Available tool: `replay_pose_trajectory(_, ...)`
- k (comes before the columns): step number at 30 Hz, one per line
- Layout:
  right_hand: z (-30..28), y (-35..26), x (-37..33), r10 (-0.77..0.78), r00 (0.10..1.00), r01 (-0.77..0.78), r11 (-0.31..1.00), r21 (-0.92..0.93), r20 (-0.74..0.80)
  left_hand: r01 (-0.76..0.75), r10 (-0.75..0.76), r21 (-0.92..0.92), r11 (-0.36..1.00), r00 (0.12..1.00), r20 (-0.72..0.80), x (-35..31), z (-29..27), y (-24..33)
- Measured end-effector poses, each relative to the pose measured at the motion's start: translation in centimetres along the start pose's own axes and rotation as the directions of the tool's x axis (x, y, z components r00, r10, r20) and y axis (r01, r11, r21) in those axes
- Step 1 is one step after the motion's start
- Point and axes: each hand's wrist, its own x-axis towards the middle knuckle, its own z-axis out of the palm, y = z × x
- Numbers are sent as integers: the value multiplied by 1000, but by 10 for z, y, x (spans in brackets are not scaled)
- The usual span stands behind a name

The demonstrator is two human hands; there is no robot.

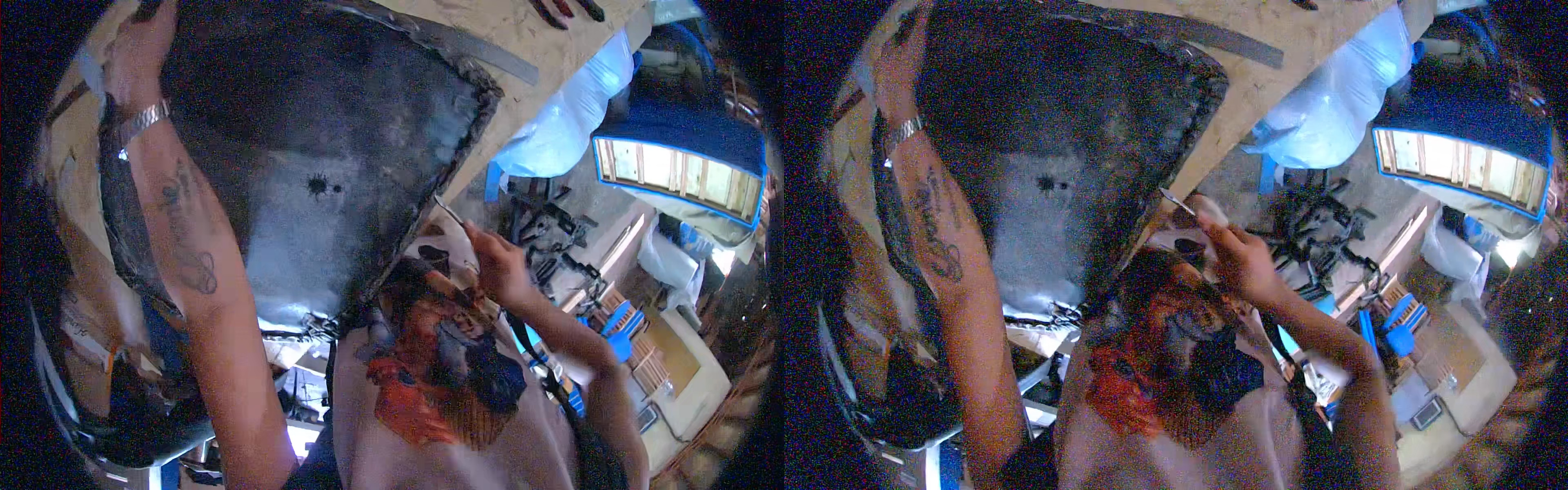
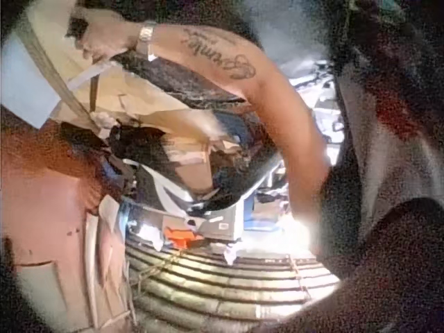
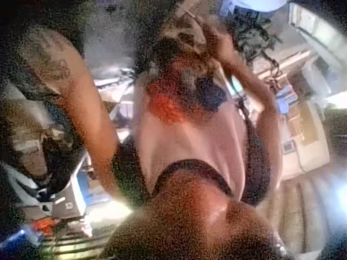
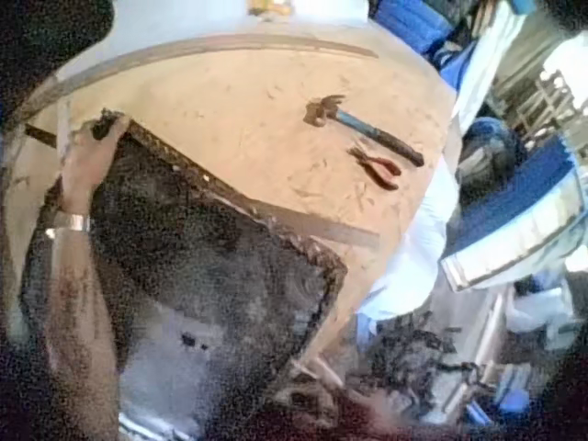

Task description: Removing old fabric and staples from a chair seat or back panel using a screwdriver and pliers.

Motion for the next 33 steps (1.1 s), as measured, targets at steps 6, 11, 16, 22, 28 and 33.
replay_pose_trajectory(6,95,101,3,4,984,48,957,285,-179,-350,397,321,880,913,-92,-27,23,24)
replay_pose_trajectory(11,52,65,9,-86,991,99,986,137,-99,-244,275,297,923,959,-68,-13,20,-6)
replay_pose_trajectory(16,-2,15,0,-33,997,37,998,49,-73,-478,593,498,724,800,-94,2,25,-31)
replay_pose_trajectory(22,-52,-34,5,176,953,-29,865,-501,248,-186,196,104,977,976,-96,-12,21,16)
replay_pose_trajectory(28,-75,-97,32,295,893,-37,801,-598,339,-409,460,502,762,888,26,-7,20,-14)
replay_pose_trajectory(33,-87,-140,63,432,811,16,657,-754,394,-196,190,134,971,980,58,-38,-31,38)
